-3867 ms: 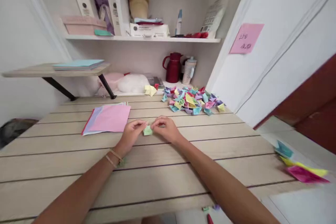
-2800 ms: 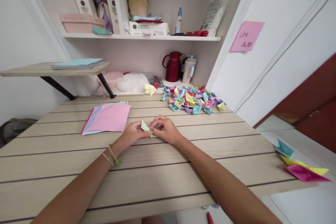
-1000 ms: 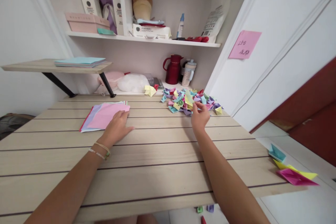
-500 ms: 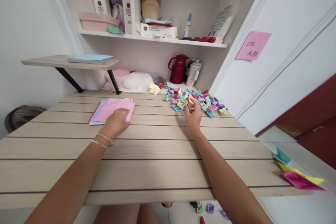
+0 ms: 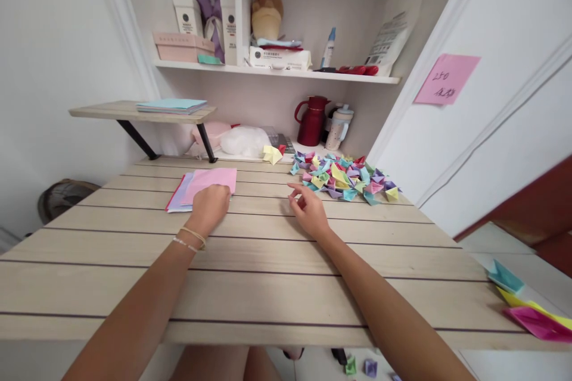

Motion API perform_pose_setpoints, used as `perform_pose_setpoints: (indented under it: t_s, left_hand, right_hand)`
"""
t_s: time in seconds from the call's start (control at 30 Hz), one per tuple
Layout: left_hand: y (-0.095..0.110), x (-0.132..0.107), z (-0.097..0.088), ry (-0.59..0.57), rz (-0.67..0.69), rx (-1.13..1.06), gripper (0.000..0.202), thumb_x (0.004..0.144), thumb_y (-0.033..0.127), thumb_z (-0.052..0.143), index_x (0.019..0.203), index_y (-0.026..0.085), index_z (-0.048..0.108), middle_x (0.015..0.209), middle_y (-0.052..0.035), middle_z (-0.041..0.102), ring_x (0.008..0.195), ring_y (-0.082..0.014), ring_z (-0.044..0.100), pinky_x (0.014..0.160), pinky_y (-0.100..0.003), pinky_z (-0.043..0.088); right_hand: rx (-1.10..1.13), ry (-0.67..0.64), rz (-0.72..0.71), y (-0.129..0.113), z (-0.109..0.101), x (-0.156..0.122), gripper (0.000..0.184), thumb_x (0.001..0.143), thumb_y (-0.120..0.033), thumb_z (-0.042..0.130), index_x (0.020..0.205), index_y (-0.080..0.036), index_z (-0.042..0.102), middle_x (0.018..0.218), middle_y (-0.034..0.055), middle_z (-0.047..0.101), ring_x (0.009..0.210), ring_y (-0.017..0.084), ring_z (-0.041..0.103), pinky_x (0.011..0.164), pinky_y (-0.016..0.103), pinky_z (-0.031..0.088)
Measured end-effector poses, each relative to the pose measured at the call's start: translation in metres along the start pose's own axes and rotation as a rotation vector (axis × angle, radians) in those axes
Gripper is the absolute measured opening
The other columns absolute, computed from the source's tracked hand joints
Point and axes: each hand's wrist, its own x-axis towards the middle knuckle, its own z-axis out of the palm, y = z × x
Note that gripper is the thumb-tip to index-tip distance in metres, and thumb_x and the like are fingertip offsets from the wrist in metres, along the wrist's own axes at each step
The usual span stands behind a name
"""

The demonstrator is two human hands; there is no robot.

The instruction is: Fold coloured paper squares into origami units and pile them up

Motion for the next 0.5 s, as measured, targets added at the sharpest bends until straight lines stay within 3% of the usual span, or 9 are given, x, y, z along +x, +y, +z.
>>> perform_pose_setpoints:
  t_s: [0.1, 0.27, 0.33, 0.43, 0.5]
  left_hand:
    - [0.002, 0.000, -0.003, 0.101, -0.017, -0.083, 0.022, 0.079, 0.031, 0.049, 0.076, 0.020, 0.068, 0.081, -0.0094, 0.069, 0.077, -0.0249, 0.060, 0.057, -0.030, 0.034]
    - [0.004, -0.001, -0.005, 0.142, -0.107, -0.226, 0.021, 0.071, 0.044, 0.060, 0.069, 0.025, 0.068, 0.071, -0.0022, 0.068, 0.066, -0.0201, 0.059, 0.050, -0.027, 0.030]
    - [0.007, -0.002, -0.004, 0.220, -0.011, -0.263, 0.021, 0.075, 0.042, 0.058, 0.072, 0.024, 0.067, 0.074, -0.0021, 0.068, 0.068, -0.0190, 0.059, 0.053, -0.027, 0.032]
    - [0.018, -0.006, 0.000, 0.292, 0.306, -0.307, 0.021, 0.083, 0.034, 0.049, 0.076, 0.021, 0.065, 0.081, -0.0029, 0.068, 0.075, -0.0164, 0.059, 0.063, -0.026, 0.037]
    - [0.030, -0.012, 0.003, 0.307, 0.474, -0.310, 0.024, 0.086, 0.031, 0.045, 0.077, 0.020, 0.064, 0.078, -0.0036, 0.067, 0.072, -0.0147, 0.059, 0.064, -0.024, 0.038]
  right_hand:
    - [0.020, -0.024, 0.020, 0.001, 0.001, 0.000, 0.035, 0.079, -0.024, 0.048, 0.114, -0.021, 0.053, 0.080, 0.0017, 0.059, 0.051, 0.011, 0.046, 0.057, 0.025, 0.043]
    - [0.069, -0.129, 0.068, 0.003, 0.002, -0.001, 0.043, 0.077, -0.023, 0.052, 0.120, -0.022, 0.048, 0.075, -0.0005, 0.061, 0.049, 0.009, 0.048, 0.054, 0.023, 0.043]
    - [0.097, -0.209, 0.085, 0.002, 0.003, -0.002, 0.056, 0.075, -0.021, 0.055, 0.129, -0.024, 0.038, 0.078, -0.0008, 0.064, 0.049, 0.009, 0.049, 0.054, 0.023, 0.043]
    - [0.148, -0.333, 0.082, 0.000, 0.005, -0.003, 0.077, 0.073, -0.022, 0.060, 0.138, -0.027, 0.020, 0.084, -0.0004, 0.067, 0.049, 0.009, 0.050, 0.055, 0.023, 0.044]
    - [0.169, -0.363, 0.068, -0.001, 0.007, -0.003, 0.082, 0.071, -0.024, 0.063, 0.139, -0.028, 0.017, 0.090, 0.0012, 0.068, 0.049, 0.009, 0.051, 0.055, 0.023, 0.045]
